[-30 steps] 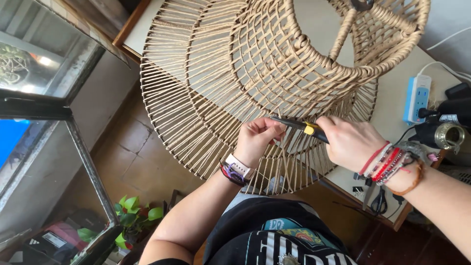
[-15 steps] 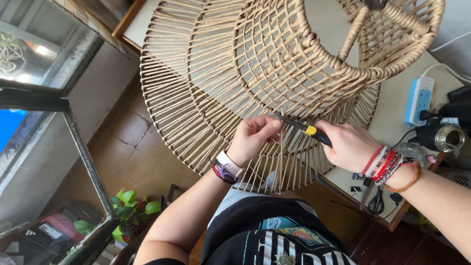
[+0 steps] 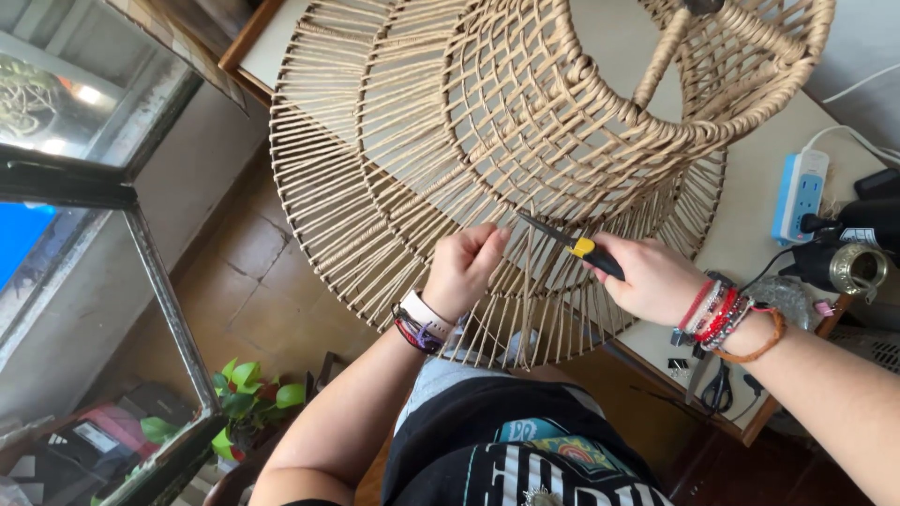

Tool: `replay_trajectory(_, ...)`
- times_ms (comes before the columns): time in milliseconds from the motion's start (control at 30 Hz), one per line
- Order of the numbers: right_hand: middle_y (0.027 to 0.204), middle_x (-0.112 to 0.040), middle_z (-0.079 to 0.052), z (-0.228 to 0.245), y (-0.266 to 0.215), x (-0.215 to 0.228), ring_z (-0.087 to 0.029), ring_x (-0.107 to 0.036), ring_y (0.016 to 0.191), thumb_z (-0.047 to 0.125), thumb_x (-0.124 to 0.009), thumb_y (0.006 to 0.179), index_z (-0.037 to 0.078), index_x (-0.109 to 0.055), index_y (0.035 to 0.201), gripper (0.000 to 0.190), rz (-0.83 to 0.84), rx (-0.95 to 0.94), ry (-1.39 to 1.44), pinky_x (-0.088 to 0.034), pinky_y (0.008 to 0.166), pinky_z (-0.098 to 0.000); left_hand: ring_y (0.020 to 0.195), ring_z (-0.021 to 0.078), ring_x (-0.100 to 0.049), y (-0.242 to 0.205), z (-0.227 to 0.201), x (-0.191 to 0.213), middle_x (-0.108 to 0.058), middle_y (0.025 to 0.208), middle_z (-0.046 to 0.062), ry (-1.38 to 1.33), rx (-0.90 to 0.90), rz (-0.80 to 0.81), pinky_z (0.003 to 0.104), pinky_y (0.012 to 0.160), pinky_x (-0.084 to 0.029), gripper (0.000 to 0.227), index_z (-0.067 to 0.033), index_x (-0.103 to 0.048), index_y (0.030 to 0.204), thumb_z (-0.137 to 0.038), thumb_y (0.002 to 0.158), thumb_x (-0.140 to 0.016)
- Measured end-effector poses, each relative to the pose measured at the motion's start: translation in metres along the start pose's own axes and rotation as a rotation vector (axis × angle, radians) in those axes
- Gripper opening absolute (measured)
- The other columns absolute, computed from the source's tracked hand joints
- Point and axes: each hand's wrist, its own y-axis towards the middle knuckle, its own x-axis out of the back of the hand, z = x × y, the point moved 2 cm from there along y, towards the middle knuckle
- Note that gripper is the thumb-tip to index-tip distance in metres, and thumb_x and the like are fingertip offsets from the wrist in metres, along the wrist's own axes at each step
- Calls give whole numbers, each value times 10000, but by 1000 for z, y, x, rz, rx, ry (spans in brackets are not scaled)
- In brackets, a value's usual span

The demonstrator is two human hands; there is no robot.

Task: Repairing a wicker lampshade using pliers, scissors, and a hot glue gun

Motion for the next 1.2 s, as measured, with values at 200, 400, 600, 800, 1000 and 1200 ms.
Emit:
replay_trajectory(200, 856, -772, -131, -6, 1, -3, -326, -762, 846, 108, -604, 872, 105, -676, 1019, 164, 31, 3, 40, -596, 736, -430, 733, 191, -709, -4, -67, -18, -719, 760, 111, -293, 265, 105, 298, 659, -583, 238, -12, -665, 1107, -226, 1072, -566)
replay_trajectory(400, 1038, -760, -144, -10, 5, -1, -350, -744, 999, 78, -564, 859, 88, -634, 1174, 323, 97, -13, 21, -577, 849, -470, 517, 79, -572, 1, -63, -12, -626, 542, 19, -229, 315, -75, 181, 529, -460, 150, -68, -754, 914, -203, 965, -711)
replay_trajectory(600, 867, -724, -98, -11, 8, -22, -194, -713, 697, 52, -537, 907, 55, -644, 1215, 326, -23, -17, -53, -586, 655, -272, 476, 20, -519, 8, -30, -15, -597, 486, -63, 17, 256, -166, 160, 519, -454, 63, -191, -774, 835, -198, 885, -737)
replay_trajectory(800, 781, -728, -111, -13, 11, -27, -139, -639, 500, 35, -579, 889, 5, -646, 1194, 313, -94, 45, -54, -493, 449, -233, 552, 23, -536, 4, -75, -6, -662, 555, -30, -104, 253, -127, 169, 587, -461, 119, -158, -780, 880, -167, 937, -676)
replay_trajectory(1000, 1202, -698, -233, -7, 7, -18, -358, -732, 1070, 2, -579, 847, -21, -545, 1350, 504, 16, 56, 24, -608, 879, -444, 533, 47, -556, 5, -75, 1, -694, 579, -26, 10, 245, -70, 180, 580, -462, 80, -147, -778, 880, -195, 908, -721)
replay_trajectory(1200, 859, -739, -112, -11, 10, -20, -156, -689, 565, 30, -567, 864, 16, -636, 1237, 380, -72, 61, -110, -553, 499, -249, 530, 44, -605, 5, -73, -1, -727, 606, -10, -5, 295, -41, 159, 557, -444, 86, -164, -790, 917, -203, 930, -714)
